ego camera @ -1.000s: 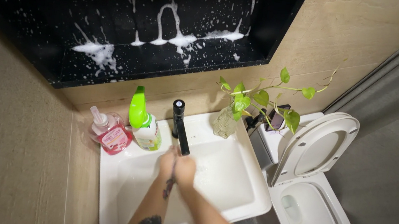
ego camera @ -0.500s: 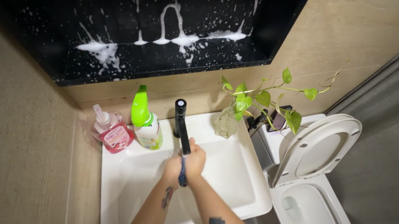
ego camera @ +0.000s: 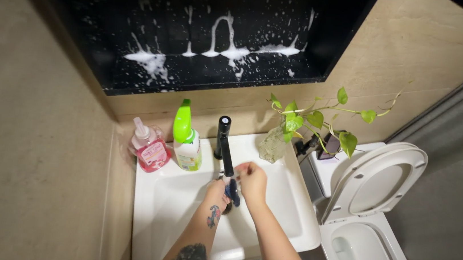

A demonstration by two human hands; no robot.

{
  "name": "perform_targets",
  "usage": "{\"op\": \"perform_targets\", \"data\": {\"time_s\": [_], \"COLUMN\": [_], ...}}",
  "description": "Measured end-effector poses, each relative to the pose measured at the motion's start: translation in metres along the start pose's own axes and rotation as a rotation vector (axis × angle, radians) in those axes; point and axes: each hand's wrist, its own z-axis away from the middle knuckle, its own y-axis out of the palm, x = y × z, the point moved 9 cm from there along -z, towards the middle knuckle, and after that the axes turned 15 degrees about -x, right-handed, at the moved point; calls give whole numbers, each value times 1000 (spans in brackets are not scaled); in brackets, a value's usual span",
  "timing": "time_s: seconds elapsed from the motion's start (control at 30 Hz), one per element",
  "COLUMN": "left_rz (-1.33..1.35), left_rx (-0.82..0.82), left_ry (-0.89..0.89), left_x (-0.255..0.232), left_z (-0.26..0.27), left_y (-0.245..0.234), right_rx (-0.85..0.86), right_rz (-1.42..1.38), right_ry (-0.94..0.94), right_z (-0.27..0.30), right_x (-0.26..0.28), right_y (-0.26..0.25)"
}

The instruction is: The person cleans the inside of a black bathroom cabinet using a blue cloth. They wipe the cabinet door and interior shelves, rinse the cloth at the sink, and continue wiping the surfaces until the foam is removed.

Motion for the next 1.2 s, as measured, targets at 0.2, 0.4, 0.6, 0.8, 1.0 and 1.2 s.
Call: {"op": "perform_targets", "data": {"time_s": [0.2,0.4,0.6,0.8,1.0,1.2], "left_rz": [22,-71,-176,-364,-368,-279], "left_rx": [54,81,3,-242,-305,-131], "left_ry": [77,211,532,467,556,524], "left_x": [-23,-47,-81,-70,-55,-73], "left_z": [31,88,119,113,101,110], "left_y": [15,-6,-64,-133,-159,-140], "right_rx": [-37,165,152,211,519,378], "right_rz": [-100,-61,-86,-134,98,125], "right_ry": [-623,-845,-578,-913,-830,-894], "right_z": [19,59,62,138,132,116], "right_x": [126,184,172,135,61,45], "right_y": [24,96,103,41,28,0]}}
